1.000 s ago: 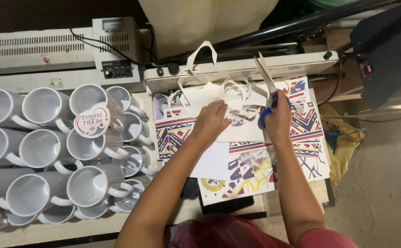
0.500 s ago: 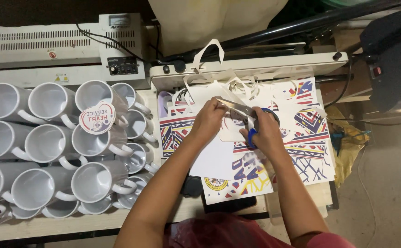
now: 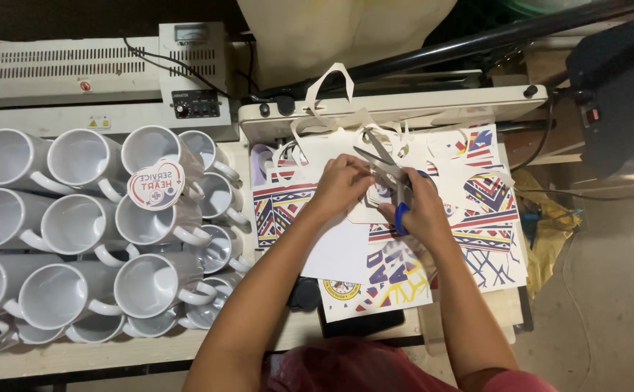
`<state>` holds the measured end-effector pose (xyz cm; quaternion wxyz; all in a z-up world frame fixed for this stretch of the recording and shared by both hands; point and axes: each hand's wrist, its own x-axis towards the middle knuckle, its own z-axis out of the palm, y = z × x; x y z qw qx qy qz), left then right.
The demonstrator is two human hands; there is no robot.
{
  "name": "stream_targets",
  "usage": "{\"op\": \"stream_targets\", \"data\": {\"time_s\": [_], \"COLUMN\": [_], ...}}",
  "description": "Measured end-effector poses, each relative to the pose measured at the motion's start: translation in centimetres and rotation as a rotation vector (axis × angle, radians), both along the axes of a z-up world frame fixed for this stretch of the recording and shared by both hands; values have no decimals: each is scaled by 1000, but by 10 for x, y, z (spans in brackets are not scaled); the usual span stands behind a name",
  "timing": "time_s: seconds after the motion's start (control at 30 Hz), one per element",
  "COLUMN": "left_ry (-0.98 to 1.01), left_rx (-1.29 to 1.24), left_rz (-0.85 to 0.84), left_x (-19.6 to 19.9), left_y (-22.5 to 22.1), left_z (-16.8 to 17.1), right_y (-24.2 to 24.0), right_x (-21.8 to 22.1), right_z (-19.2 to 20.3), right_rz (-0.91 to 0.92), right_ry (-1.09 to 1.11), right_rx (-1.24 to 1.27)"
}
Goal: Cutting out circular printed mug designs from a paper sheet using scissors.
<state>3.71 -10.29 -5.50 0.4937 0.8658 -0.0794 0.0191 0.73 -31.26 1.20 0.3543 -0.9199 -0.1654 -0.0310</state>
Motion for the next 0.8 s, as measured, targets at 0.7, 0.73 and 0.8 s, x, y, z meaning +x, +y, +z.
{"op": "stream_targets", "data": {"time_s": [0.7,0.73,0.8], "left_ry": [64,67,47], "left_rx": [-50,-51,-28], "left_rz": [-166,-169,-163], "left_x": [-2,-2,-3], "left_y": [10,10,9], "left_z": [-5,-4,-4], "right_y": [5,4,1], "right_x": [7,7,8], "right_z": [12,10,7], "right_rz": [-69,-72,-25], "right_ry": [163,165,112], "right_rx": [88,86,108]}}
